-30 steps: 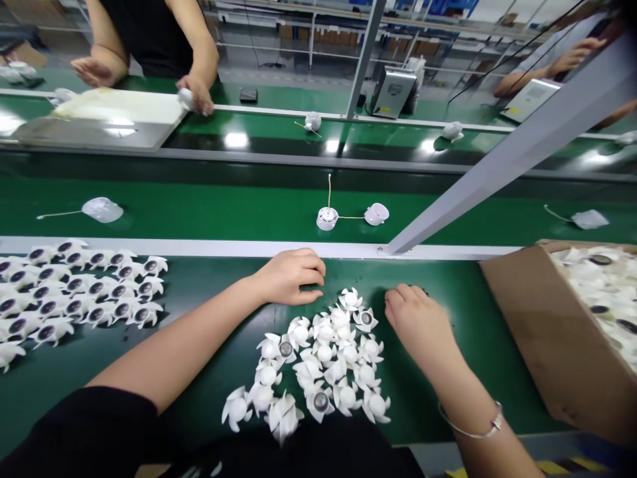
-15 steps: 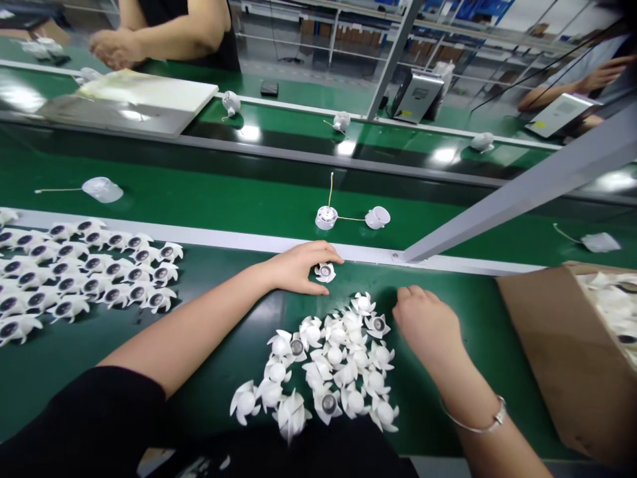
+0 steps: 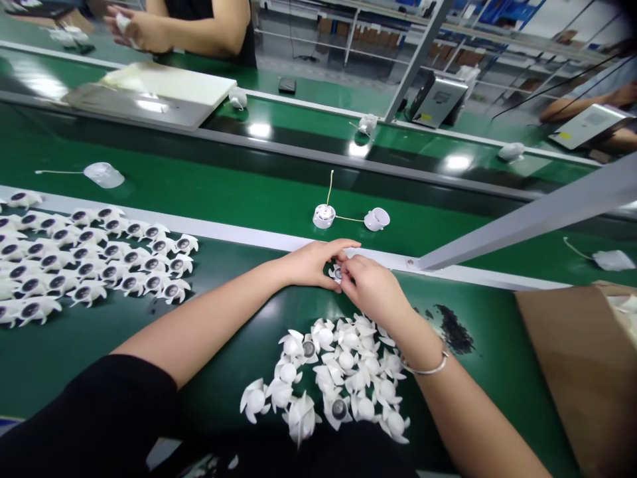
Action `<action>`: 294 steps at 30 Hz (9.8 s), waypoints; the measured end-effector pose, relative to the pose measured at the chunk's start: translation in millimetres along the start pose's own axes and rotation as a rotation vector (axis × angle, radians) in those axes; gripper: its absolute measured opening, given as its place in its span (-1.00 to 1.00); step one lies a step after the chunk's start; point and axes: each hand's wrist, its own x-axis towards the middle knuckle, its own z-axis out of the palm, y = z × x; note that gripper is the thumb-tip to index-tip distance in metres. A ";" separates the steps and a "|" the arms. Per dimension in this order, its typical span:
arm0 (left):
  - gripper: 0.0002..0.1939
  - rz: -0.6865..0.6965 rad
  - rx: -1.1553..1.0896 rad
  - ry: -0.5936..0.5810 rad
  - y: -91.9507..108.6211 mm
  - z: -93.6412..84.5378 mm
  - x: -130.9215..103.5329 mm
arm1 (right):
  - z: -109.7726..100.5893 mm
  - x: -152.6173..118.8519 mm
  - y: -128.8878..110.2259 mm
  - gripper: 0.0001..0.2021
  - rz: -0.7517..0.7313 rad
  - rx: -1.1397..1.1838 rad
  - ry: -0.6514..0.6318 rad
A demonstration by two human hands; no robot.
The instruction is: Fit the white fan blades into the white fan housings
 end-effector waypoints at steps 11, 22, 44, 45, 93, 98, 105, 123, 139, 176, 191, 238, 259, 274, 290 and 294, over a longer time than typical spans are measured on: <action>-0.03 -0.040 -0.034 -0.004 -3.3 0.8 1.2 | -1.1 -7.6 -16.6 -0.86 -0.144 -0.341 -0.009; -0.10 -0.027 0.011 -0.001 -5.6 -0.1 2.0 | -32.2 59.0 40.2 -0.57 0.208 -0.021 0.127; -0.63 -0.099 -0.477 0.205 -5.4 -5.7 5.0 | 6.8 -35.3 14.8 -0.73 0.246 0.830 0.356; -0.62 -0.115 -0.504 0.216 -5.6 -5.7 5.6 | 7.4 -34.8 11.0 -0.74 0.215 0.773 0.343; -0.62 -0.425 0.200 -0.088 58.0 -20.3 -9.2 | -38.1 -35.3 60.1 -0.33 0.204 0.130 0.259; -0.39 -0.425 0.523 -0.634 100.2 -2.3 -18.4 | -44.4 -113.1 83.0 -0.74 0.461 0.106 0.330; -0.88 -0.317 0.343 -0.675 94.3 -5.1 -12.8 | -7.9 -171.9 69.6 -0.76 0.552 0.079 0.311; -0.65 -0.214 -0.372 0.105 14.5 8.9 0.8 | -20.2 -142.4 67.1 -0.81 0.333 -0.571 -0.035; -0.45 0.076 0.420 -0.020 1.0 -8.7 -6.9 | -24.1 -125.8 72.1 -0.83 0.299 -0.553 -0.110; -0.59 0.066 0.363 0.006 -1.2 -10.0 -6.3 | -17.9 -20.7 3.5 -0.68 -0.089 -0.182 -0.020; -0.35 0.084 0.357 0.006 -1.8 -10.4 -12.2 | -34.0 81.3 114.2 -0.53 0.938 -0.192 0.003; -0.75 -0.094 0.231 0.390 4.1 -3.8 -5.2 | 2.6 -33.4 11.9 -0.83 -0.102 0.291 0.191; -0.73 0.033 0.244 -0.460 45.3 -13.3 -10.8 | -19.9 -171.4 81.7 -0.61 0.624 0.041 0.316; -0.77 0.232 0.214 0.043 10.5 12.3 -4.9 | -4.8 -156.3 73.9 -0.66 0.365 -0.070 0.248; -0.55 0.184 0.253 0.111 -0.8 -1.0 -8.5 | -15.8 -133.2 73.2 -0.84 0.314 -0.412 0.012; -0.62 0.119 0.282 0.040 -2.2 -3.0 -6.1 | -19.0 -129.8 73.4 -0.88 0.428 -0.195 0.057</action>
